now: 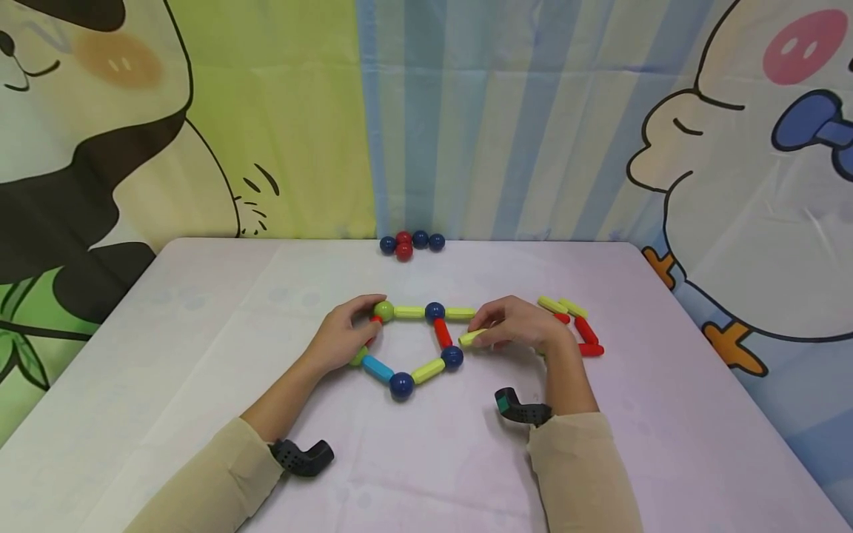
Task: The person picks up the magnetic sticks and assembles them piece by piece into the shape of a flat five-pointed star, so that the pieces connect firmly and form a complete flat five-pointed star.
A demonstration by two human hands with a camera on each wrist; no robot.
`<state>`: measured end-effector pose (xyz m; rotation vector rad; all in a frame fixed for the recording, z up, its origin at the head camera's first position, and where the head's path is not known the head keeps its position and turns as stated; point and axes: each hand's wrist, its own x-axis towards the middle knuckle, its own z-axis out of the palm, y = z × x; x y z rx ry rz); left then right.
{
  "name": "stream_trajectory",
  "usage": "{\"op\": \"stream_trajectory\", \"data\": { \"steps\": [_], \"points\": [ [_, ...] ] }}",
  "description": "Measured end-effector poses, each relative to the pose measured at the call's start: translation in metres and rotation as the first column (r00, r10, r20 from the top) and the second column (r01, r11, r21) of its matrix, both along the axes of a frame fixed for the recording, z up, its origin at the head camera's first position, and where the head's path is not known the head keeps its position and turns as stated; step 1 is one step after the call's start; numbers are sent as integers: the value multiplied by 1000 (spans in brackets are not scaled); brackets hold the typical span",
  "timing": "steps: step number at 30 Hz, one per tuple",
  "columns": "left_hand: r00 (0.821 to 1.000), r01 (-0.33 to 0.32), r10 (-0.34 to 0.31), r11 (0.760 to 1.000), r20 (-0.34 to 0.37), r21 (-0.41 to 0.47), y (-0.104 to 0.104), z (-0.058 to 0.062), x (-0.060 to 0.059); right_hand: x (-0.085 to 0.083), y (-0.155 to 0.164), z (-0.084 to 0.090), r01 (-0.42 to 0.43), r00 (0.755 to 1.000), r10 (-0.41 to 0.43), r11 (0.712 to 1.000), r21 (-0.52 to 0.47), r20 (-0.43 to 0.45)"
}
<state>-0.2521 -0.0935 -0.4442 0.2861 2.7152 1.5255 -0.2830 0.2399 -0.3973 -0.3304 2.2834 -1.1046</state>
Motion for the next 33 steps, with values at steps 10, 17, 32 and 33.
{"op": "stream_trajectory", "data": {
  "steps": [10,17,32,33],
  "points": [
    [1000,5,-5,1000,3,-1,0,0,0,0,0,-2,-5,999,6,1000,-29,35],
    [1000,1,-1,1000,8,2,0,1,0,0,4,-4,0,999,2,999,-48,43],
    [1000,-4,4,1000,6,1,-1,1,0,-2,4,-6,182,983,-182,979,-87,16],
    [1000,-4,4,1000,5,3,-1,1,0,-2,3,-5,186,982,-187,980,-74,-3]
  ]
}}
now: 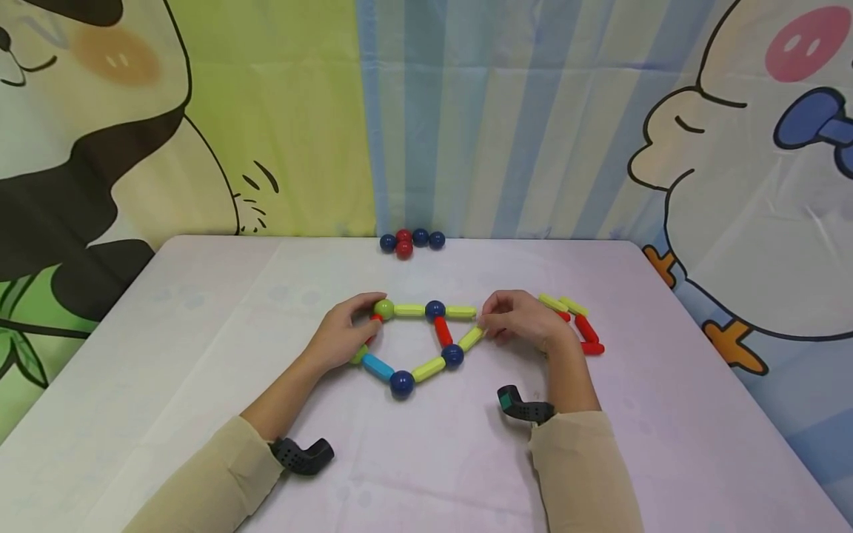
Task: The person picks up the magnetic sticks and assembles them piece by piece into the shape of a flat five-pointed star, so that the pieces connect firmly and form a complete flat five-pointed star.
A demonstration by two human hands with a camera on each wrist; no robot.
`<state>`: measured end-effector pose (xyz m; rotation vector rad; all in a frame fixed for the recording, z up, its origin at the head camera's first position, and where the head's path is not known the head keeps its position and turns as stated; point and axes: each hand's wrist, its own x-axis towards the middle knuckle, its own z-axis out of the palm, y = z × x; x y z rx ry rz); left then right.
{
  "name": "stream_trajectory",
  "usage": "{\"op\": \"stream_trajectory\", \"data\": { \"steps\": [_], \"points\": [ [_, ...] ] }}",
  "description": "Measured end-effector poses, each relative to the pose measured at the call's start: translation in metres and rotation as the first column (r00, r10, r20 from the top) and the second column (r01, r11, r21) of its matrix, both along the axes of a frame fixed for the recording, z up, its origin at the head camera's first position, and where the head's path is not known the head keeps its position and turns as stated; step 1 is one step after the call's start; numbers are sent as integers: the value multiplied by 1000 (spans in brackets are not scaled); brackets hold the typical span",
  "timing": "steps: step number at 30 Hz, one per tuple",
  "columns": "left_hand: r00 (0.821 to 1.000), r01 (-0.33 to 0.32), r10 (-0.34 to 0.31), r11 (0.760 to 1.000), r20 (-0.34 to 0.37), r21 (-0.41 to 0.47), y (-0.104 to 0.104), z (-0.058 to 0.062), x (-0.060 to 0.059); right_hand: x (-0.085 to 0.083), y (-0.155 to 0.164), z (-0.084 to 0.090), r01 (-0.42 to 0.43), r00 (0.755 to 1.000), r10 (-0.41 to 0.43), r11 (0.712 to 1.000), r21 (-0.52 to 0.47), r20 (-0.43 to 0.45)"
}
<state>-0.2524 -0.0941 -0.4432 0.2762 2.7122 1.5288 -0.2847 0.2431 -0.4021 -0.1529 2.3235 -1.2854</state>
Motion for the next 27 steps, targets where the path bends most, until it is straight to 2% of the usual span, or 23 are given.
{"op": "stream_trajectory", "data": {
  "steps": [4,7,13,16,22,27],
  "points": [
    [1000,-1,1,1000,-3,1,-1,1,0,-1,-6,4,66,994,-59,995,68,-94],
    [1000,-7,7,1000,-2,7,-1,0,0,-2,-14,8,135,979,-121,988,75,-164],
    [999,-3,4,1000,-36,18,0,-1,-1,-12,-35,19,242,940,-223,969,45,-259],
    [999,-12,12,1000,-40,13,-1,-2,-1,-19,-50,27,278,922,-269,961,-9,-279],
    [999,-19,19,1000,-31,17,0,-5,-1,-35,-79,36,301,891,-326,945,-125,-315],
    [999,-27,28,999,-41,25,2,-5,-1,-53,-97,30,248,901,-260,966,-79,-347]
  ]
}}
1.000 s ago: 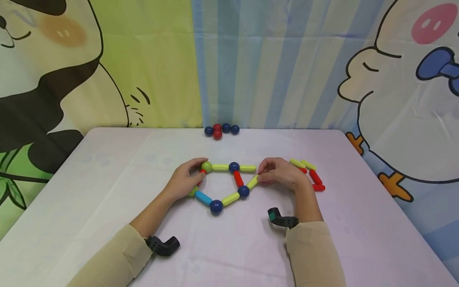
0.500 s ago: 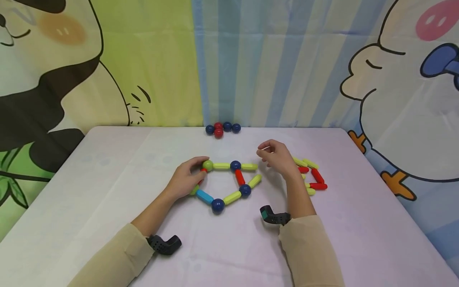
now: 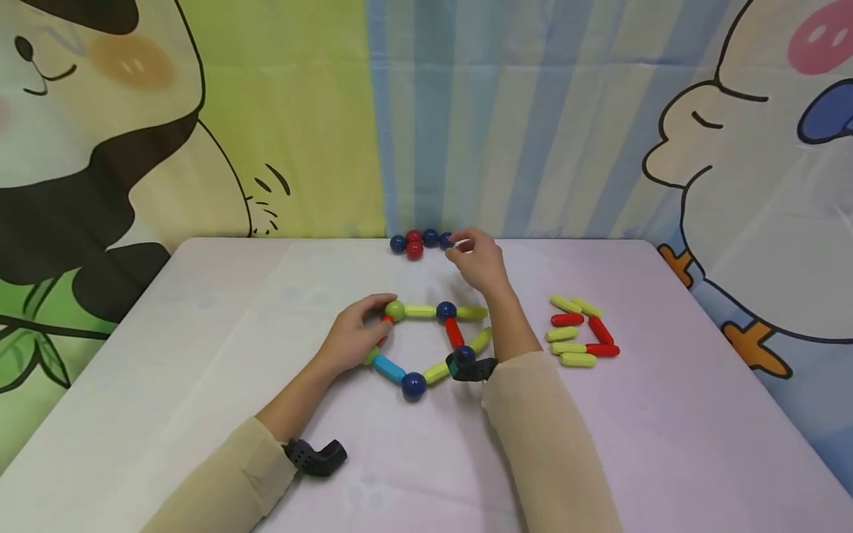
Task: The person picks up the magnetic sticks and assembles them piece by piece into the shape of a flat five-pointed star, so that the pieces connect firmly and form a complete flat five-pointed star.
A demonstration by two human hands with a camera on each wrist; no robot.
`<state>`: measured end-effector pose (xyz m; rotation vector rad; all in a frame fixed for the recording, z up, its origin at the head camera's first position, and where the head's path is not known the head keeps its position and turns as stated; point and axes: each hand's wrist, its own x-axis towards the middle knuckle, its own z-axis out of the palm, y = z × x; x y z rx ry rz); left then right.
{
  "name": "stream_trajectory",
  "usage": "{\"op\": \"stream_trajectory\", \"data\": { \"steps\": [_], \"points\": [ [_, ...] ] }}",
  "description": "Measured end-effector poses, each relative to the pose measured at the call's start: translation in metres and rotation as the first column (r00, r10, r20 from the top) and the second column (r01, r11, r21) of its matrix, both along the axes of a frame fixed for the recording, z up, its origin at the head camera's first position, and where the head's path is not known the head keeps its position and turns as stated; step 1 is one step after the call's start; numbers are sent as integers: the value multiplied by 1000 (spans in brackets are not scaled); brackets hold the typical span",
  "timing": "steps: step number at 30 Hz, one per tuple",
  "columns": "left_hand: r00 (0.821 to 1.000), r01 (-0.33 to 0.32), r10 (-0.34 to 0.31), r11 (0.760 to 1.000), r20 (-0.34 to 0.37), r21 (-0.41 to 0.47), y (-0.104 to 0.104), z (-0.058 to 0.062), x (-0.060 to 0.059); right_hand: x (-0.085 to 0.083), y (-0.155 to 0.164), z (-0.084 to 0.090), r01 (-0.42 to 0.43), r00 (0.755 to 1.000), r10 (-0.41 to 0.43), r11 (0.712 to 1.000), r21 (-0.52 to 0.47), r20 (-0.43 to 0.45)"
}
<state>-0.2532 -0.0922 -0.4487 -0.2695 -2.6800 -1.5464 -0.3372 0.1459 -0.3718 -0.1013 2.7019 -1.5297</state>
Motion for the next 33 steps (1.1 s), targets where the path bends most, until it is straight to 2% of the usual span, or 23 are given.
{"op": "stream_trajectory", "data": {
  "steps": [6,10,17,20,22,27,33],
  "points": [
    [1000,-1,1,1000,-7,-14,3,0,1,-15,-16,-17,-38,997,36,999,28,75],
    [1000,1,-1,1000,-19,-27,4,1,1,-21,-26,-24,-96,986,85,993,69,142],
    [1000,-8,7,999,-29,-33,3,2,1,-35,-39,-24,-207,974,179,954,218,141],
    [1000,-10,9,999,-25,-31,2,1,1,-41,-42,-26,-232,968,196,939,253,158],
    [1000,-10,9,1000,-23,-30,1,1,1,-44,-43,-27,-223,970,188,940,258,153],
    [999,-5,4,999,-34,-32,0,1,1,-45,-45,-29,-115,991,93,966,232,101],
    [999,-7,6,999,-41,-36,1,2,1,-45,-48,-34,-69,996,51,954,293,69]
  ]
}}
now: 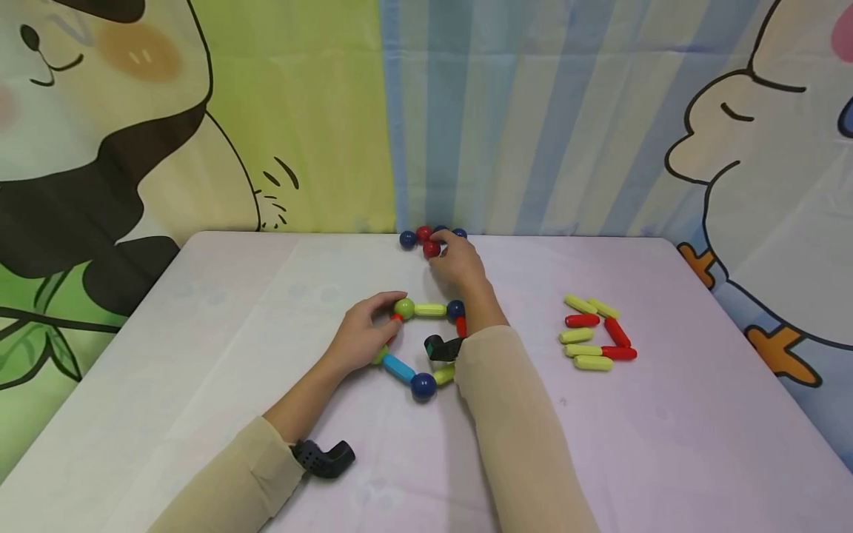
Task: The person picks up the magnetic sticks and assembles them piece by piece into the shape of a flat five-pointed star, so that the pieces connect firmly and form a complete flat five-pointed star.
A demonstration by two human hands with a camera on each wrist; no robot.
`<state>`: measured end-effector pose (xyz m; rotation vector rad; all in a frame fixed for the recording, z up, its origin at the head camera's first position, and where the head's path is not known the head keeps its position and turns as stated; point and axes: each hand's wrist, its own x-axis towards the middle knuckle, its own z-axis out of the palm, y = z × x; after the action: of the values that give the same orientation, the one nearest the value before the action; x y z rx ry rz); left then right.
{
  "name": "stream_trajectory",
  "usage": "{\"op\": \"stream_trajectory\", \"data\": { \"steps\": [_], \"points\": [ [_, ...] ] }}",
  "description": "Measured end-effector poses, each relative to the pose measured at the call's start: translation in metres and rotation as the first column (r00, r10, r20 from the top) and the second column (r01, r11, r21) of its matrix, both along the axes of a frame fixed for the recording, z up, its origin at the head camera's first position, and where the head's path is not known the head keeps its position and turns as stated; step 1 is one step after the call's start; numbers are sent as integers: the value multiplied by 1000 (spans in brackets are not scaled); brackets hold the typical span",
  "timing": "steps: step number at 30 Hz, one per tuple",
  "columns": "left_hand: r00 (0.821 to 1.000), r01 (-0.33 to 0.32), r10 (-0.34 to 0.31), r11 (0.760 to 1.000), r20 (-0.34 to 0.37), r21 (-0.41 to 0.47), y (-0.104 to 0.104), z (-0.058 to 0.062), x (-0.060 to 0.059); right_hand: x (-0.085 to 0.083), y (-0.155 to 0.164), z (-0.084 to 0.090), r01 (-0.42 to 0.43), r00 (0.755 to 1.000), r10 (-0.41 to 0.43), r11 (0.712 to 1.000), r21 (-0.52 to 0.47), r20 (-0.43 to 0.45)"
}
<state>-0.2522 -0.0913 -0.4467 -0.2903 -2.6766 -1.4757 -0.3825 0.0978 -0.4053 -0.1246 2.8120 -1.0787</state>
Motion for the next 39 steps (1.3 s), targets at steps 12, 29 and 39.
{"op": "stream_trajectory", "data": {
  "steps": [12,29,39],
  "points": [
    [1000,-8,8,1000,22,-9,1,1,0,3,3,6,107,990,-93,985,-136,105],
    [999,-16,17,1000,30,-12,2,1,2,29,26,26,159,985,-108,880,-447,138],
    [999,-8,9,1000,44,-4,0,1,1,55,59,39,142,989,-99,859,-492,113]
  ]
}}
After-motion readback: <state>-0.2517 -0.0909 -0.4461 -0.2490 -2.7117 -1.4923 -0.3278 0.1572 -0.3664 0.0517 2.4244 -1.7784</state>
